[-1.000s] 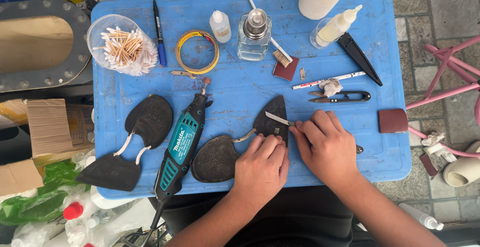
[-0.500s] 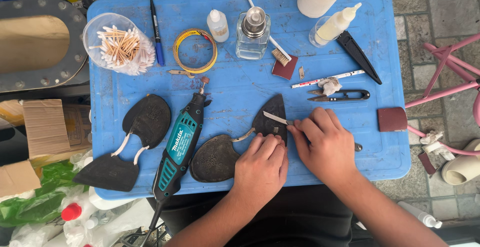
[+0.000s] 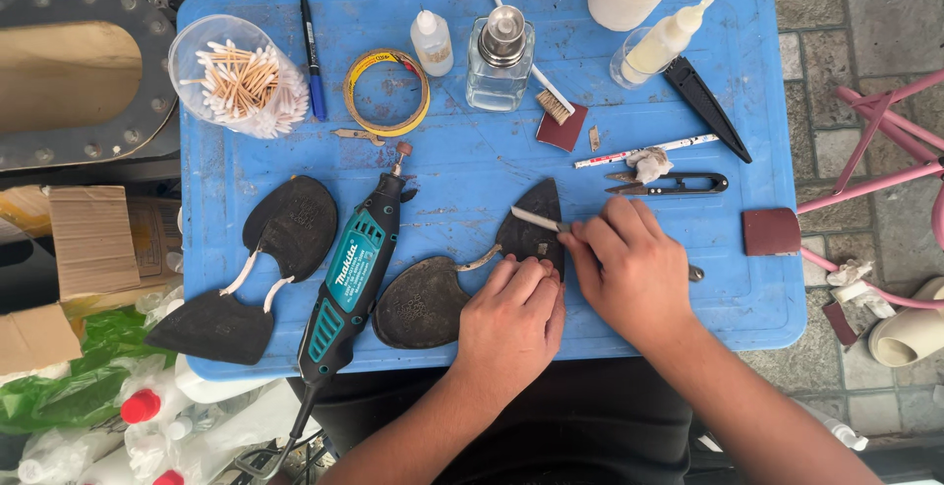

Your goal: The person uses a rotary tool to grind and smooth the surface of black sandal soles. They also use a utility knife to scrape and remove material from the soles. The person handles the sandals and tools throughout the process.

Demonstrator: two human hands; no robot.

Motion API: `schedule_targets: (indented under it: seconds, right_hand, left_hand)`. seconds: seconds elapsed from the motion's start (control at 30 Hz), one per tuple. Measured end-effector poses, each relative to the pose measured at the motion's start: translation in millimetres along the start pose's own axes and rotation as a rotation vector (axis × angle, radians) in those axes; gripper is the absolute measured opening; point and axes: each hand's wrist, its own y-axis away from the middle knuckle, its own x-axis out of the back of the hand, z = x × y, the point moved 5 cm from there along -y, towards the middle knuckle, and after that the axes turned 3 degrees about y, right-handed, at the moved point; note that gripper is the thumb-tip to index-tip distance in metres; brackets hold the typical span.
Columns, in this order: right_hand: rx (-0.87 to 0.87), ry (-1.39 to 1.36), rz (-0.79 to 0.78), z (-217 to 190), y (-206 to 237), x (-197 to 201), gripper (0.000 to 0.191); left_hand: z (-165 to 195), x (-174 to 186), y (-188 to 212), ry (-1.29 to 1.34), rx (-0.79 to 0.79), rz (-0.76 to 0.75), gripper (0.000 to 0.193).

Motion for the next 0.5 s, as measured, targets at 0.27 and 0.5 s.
schedule_targets:
  seconds: [0.27, 0.5]
  right_hand:
    - [-0.002, -0.002, -0.079, -2.6, 11.3, 6.1, 0.015]
    - [0.019, -0.011, -0.005, 0.7, -2.9, -0.8, 0.015]
  left_hand:
    - [-0.7, 0.3, 0.2, 0.008, 0.014, -0.02, 0.009]
    - [-1.4, -1.4, 2.6, -0.024, -0.006, -0.003, 0.011]
